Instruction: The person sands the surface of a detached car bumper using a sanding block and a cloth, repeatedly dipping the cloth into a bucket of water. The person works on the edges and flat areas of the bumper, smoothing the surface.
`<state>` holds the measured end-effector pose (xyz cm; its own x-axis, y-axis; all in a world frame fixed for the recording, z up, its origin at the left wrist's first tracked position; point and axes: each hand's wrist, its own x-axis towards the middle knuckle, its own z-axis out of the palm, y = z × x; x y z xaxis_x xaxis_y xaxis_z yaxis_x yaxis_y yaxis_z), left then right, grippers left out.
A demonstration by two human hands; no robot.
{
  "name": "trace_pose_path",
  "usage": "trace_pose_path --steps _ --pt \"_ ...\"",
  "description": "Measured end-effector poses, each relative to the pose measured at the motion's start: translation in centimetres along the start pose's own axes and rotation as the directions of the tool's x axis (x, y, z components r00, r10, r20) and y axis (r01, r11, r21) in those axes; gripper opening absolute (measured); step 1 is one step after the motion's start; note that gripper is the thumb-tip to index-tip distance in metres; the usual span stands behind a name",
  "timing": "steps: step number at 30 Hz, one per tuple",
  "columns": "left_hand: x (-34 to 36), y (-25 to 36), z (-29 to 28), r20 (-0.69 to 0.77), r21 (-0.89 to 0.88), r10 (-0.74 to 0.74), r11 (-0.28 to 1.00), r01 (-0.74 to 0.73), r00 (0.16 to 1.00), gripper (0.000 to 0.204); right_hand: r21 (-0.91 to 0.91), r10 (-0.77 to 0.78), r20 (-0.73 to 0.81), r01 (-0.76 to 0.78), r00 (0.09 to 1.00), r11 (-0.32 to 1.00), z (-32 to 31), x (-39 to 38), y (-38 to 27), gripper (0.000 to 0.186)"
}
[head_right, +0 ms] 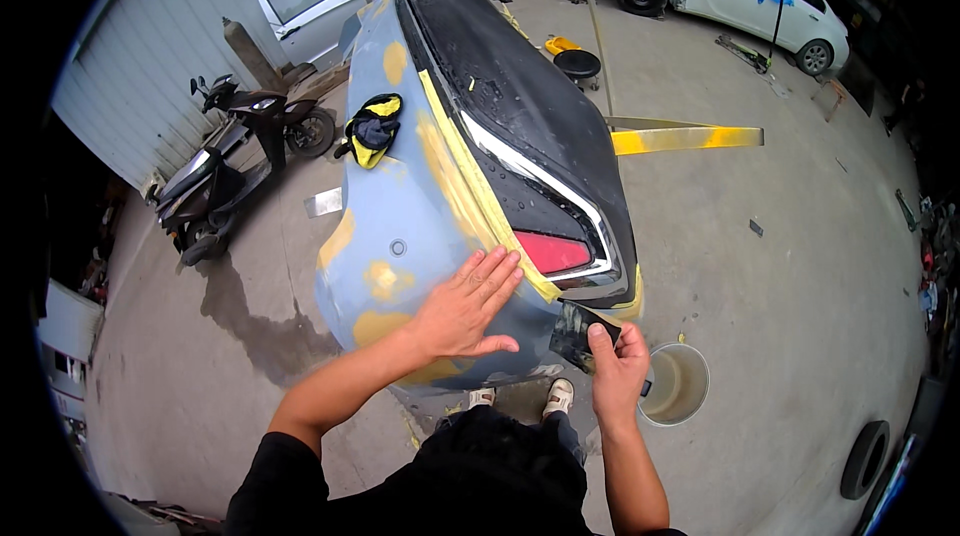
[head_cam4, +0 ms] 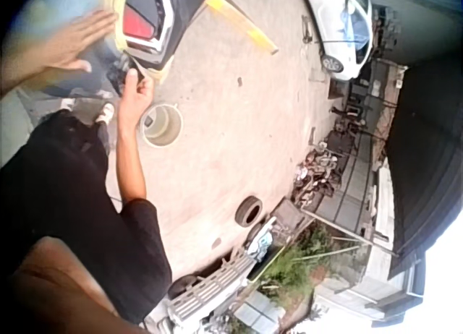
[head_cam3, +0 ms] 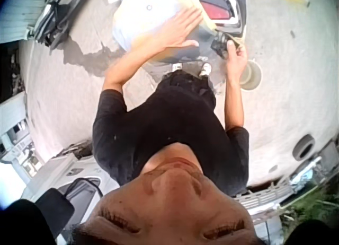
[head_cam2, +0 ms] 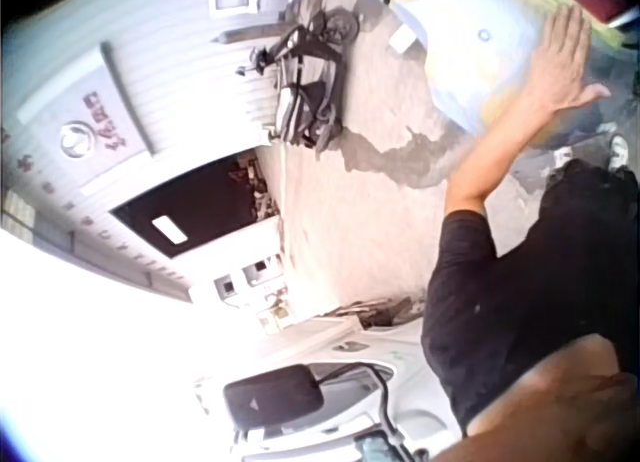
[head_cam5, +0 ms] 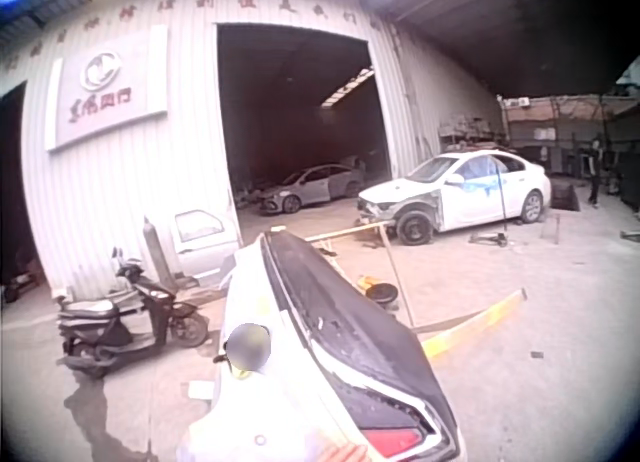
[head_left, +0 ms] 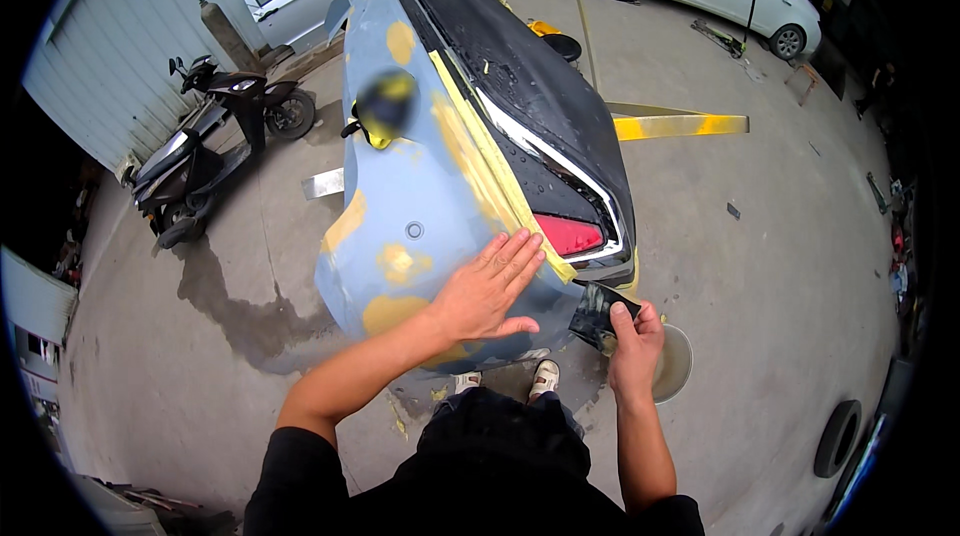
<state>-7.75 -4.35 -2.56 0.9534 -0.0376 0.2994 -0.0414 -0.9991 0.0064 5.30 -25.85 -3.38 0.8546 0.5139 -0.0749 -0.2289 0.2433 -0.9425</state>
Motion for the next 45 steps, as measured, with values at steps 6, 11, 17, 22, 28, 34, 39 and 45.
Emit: trace_pose_path --steps 6,11,17,22,28,34,39,45 --pt "-0.3 -1.6 -0.1 -0.018 0.083 0.003 0.997 -0.001 1.000 0.095 -0.038 -0.004 0.003 0.004 1.000 0.999 0.1 -0.3 0.0 0.012" --pt "1.2 -6.1 -2.7 -0.107 0.101 -0.175 0.977 0.185 0.979 0.094 -0.025 0.004 -0.003 -0.004 1.000 1.000 0.1 -0.7 0.0 0.012" --pt "-0.1 -4.0 -1.6 -0.099 0.056 -0.153 0.986 0.159 0.983 0.095 -0.031 0.014 -0.027 -0.015 1.000 0.999 0.2 -1.1 0.0 0.011" --pt "-0.8 -1.7 -1.0 -0.046 0.050 -0.098 0.994 0.100 0.994 0.093 -0.056 0.026 0.021 -0.025 0.999 0.998 0.7 -1.2 -0.2 0.014" --pt "-1.8 1.0 -0.7 -0.005 -0.094 -0.067 0.993 0.067 0.998 0.079 -0.016 -0.021 0.025 0.022 0.999 1.000 2.6 -1.9 -0.8 0.015" --pt "-3.5 5.1 -1.7 0.296 -0.924 -0.387 0.117 0.365 0.873 0.074 0.149 -0.049 0.169 0.023 0.984 0.989 4.1 -3.7 0.0 0.022" --pt "-3.4 4.8 -0.7 0.283 -0.958 -0.449 -0.161 0.235 0.848 0.057 0.039 0.087 0.306 -0.104 0.948 0.994 4.5 -3.5 0.1 0.021" --pt "-2.6 4.0 -2.3 0.211 -0.931 -0.484 0.164 0.325 0.849 0.037 -0.617 -0.291 0.439 0.521 0.850 0.589 6.6 -1.1 -2.0 0.062"
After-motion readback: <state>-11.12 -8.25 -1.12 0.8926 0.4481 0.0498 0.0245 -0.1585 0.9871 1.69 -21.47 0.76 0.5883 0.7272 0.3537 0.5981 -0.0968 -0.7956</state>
